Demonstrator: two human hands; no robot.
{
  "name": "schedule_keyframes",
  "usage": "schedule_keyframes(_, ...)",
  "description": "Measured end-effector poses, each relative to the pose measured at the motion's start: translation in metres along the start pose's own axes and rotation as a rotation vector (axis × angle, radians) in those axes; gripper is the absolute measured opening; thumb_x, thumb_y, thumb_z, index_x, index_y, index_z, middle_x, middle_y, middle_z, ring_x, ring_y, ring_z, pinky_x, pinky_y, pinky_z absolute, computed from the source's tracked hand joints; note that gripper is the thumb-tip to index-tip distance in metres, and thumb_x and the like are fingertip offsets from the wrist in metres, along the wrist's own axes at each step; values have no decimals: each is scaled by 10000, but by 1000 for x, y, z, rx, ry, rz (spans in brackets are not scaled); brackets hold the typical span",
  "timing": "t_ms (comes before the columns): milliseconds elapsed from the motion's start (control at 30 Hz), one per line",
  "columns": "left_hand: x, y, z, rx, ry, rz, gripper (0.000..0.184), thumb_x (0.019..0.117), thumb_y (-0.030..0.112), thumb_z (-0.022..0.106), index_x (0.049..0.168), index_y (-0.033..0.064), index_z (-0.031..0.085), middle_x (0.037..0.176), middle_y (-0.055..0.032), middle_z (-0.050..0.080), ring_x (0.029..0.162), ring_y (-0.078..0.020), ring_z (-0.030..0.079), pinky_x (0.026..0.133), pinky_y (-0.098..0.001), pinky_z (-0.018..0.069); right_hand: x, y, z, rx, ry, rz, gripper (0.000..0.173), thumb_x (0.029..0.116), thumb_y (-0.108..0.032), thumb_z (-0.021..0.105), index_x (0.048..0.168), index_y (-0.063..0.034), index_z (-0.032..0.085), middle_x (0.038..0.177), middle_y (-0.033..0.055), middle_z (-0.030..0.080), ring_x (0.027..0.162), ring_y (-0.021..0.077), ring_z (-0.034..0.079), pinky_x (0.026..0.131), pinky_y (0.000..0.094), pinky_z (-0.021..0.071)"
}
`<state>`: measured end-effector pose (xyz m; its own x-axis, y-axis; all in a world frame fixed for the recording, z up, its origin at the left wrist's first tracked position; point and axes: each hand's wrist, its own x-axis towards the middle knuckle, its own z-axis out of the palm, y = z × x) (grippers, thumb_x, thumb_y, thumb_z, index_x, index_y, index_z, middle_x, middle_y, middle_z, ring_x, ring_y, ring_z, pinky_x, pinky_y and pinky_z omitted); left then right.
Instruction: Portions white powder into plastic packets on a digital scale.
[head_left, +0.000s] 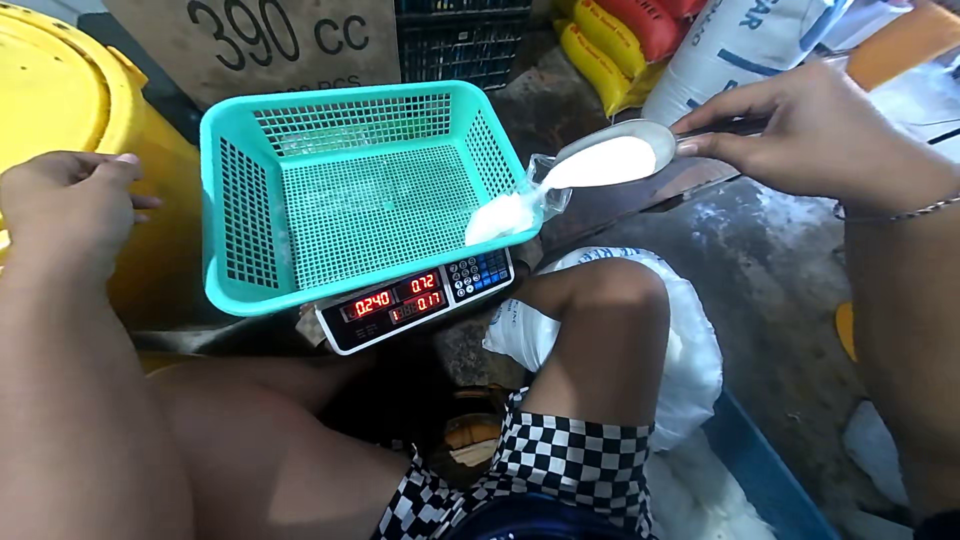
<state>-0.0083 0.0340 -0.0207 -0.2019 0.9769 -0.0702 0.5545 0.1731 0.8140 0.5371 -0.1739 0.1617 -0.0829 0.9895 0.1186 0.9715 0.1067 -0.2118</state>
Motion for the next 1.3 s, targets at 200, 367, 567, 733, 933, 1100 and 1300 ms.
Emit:
schedule_keyframes(200, -5, 2, -3, 9, 31, -73, 529, 1051, 434, 487, 1360, 6, 530, 1313, -195, 568, 986, -190, 629, 853, -404, 525, 0, 1, 1, 12, -9, -5, 140, 951, -82, 690, 1071, -26, 736, 964, 109, 725, 850, 113, 689, 828, 325, 578)
schedule_keyframes(367, -11, 7, -3, 1, 48, -91, 506, 1056, 413, 485, 1351, 4, 533, 1320, -181, 556, 974, -159, 621, 849, -370, 519, -2, 1, 1, 7, 3, 6, 139, 954, -81, 693, 1071, -19, 734, 966, 125, 722, 854, 130, 688, 835, 340, 575)
schedule_keyframes(567, -6, 3, -3, -9, 43, -90, 520, 1056, 431, 483, 1359, 11, 532, 1289, -165, 588, 949, -143, 621, 835, -368, 517, -6, 3, 4, 36, 26, 33, 139, 958, -84, 686, 1071, -17, 732, 973, 110, 722, 857, 96, 679, 833, 298, 569)
schedule_keyframes(733, 5, -8, -5, -79, 75, 66, 456, 1045, 399, 503, 1307, 32, 570, 1156, -57, 622, 809, -11, 590, 731, -236, 512, -11, 11, 15, 102, 45, 22, 132, 944, -57, 686, 1057, -4, 729, 966, 105, 723, 848, 82, 681, 825, 279, 578)
schedule_keyframes(933, -10, 32, 2, -226, 144, 417, 356, 1059, 324, 507, 1215, 19, 605, 1038, 19, 647, 758, 57, 612, 680, -135, 516, -16, 11, 22, 177, 60, 40, 129, 954, -57, 690, 1063, -2, 732, 955, 108, 725, 841, 101, 686, 820, 298, 580)
schedule_keyframes(1100, -40, 94, 19, -313, -38, 651, 246, 1063, 282, 504, 1161, 78, 602, 1000, 122, 660, 800, 57, 646, 728, -161, 560, -17, 12, 27, 223, 61, 35, 118, 954, -61, 693, 1056, -22, 737, 938, 78, 725, 824, 74, 675, 797, 270, 572)
schedule_keyframes(1300, -93, 155, 49, -189, -235, 706, 318, 1068, 280, 491, 1188, 18, 626, 1088, -18, 671, 823, -15, 648, 747, -244, 567, -11, 3, 24, 184, 24, 45, 132, 969, -75, 685, 1074, -28, 748, 981, 115, 738, 892, 191, 704, 864, 435, 565)
